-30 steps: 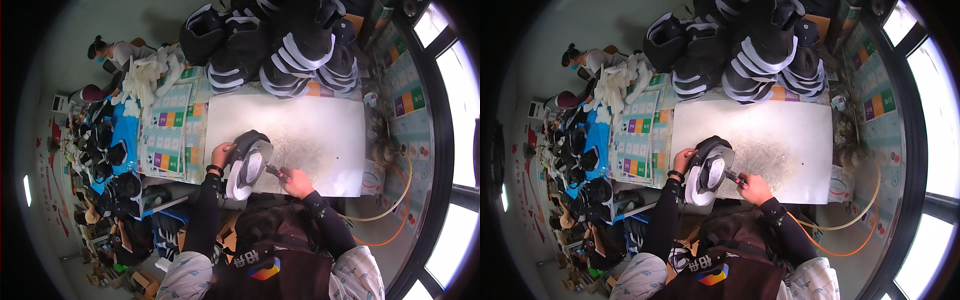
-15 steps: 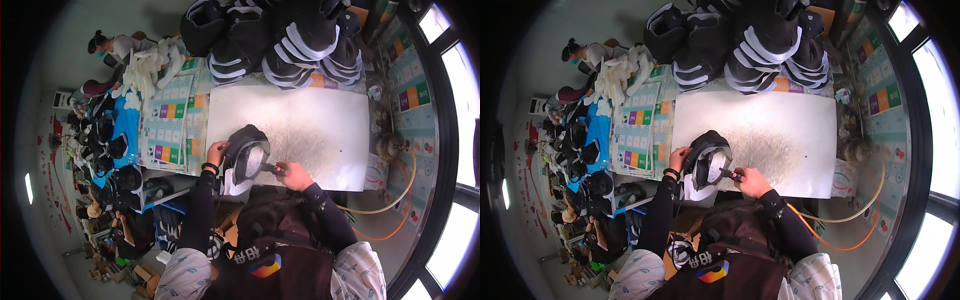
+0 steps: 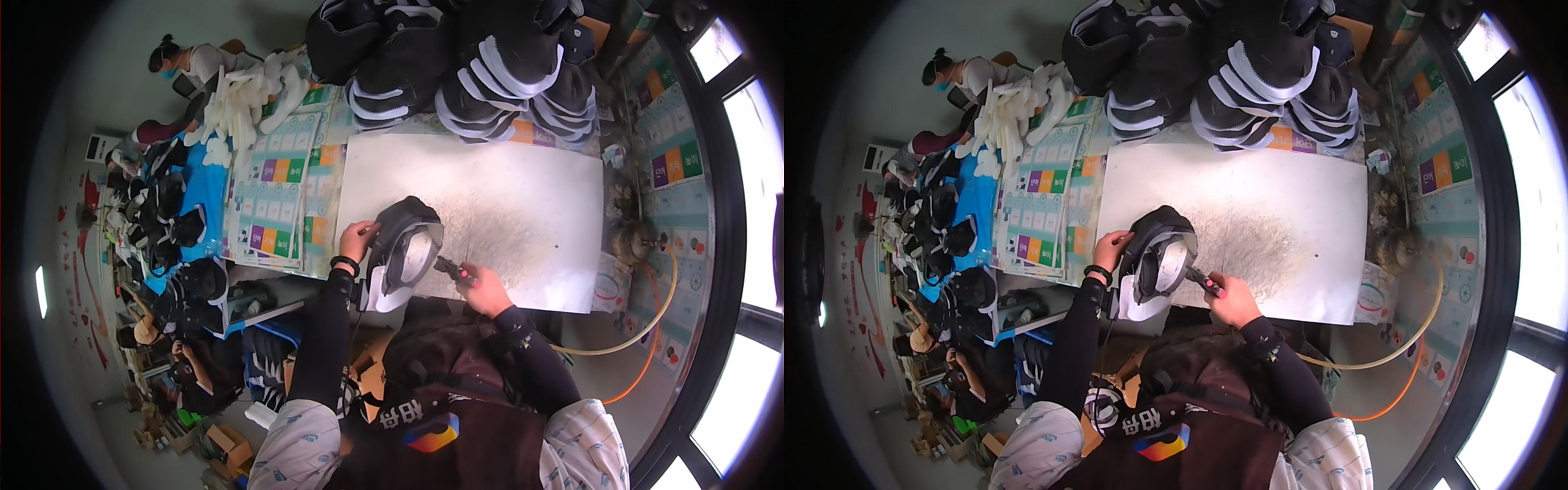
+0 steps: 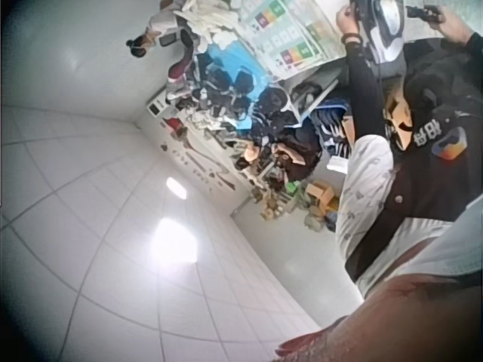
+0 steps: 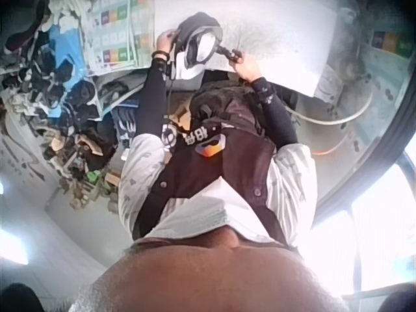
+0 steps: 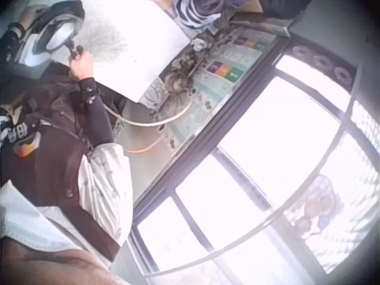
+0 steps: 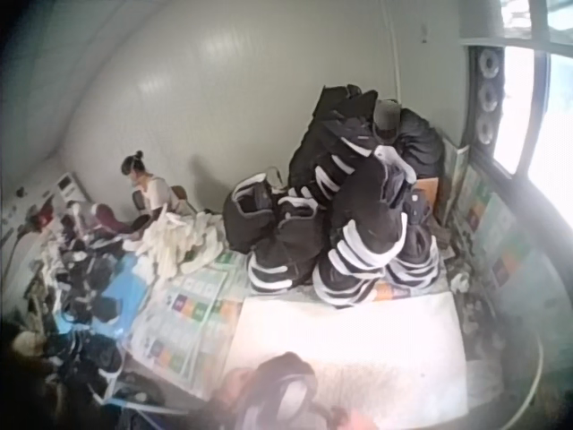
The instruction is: Use a pneumatic air gun to clean and finish manufactured shoes.
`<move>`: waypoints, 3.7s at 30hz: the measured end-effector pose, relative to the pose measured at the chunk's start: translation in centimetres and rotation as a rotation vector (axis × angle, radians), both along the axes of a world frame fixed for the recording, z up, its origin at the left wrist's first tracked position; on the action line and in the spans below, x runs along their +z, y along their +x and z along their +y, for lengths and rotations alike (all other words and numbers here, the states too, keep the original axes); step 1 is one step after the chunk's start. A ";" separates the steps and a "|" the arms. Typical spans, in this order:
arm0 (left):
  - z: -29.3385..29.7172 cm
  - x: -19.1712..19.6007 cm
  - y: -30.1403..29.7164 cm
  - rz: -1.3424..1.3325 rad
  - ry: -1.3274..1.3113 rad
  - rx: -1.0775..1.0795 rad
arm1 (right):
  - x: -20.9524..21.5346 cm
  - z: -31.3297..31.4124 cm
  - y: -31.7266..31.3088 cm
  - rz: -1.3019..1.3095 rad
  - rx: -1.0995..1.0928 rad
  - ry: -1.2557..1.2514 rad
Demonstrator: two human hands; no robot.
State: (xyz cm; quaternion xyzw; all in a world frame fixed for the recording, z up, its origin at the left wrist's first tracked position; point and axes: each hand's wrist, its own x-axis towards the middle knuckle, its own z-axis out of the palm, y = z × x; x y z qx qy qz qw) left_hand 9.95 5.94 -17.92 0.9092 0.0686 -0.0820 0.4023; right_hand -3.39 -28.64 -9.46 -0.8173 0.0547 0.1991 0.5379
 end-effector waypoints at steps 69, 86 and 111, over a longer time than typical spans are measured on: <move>-15.0 13.2 1.5 -0.261 0.480 -0.696 | -1.8 -13.4 -3.6 -0.079 -0.211 -0.244; -16.4 21.3 2.0 -0.475 1.023 -0.994 | 0.7 -17.8 -5.4 -0.028 -0.482 -0.095; -19.8 5.0 6.9 0.052 0.264 -0.737 | 1.5 -5.1 -3.0 -0.201 0.013 -0.154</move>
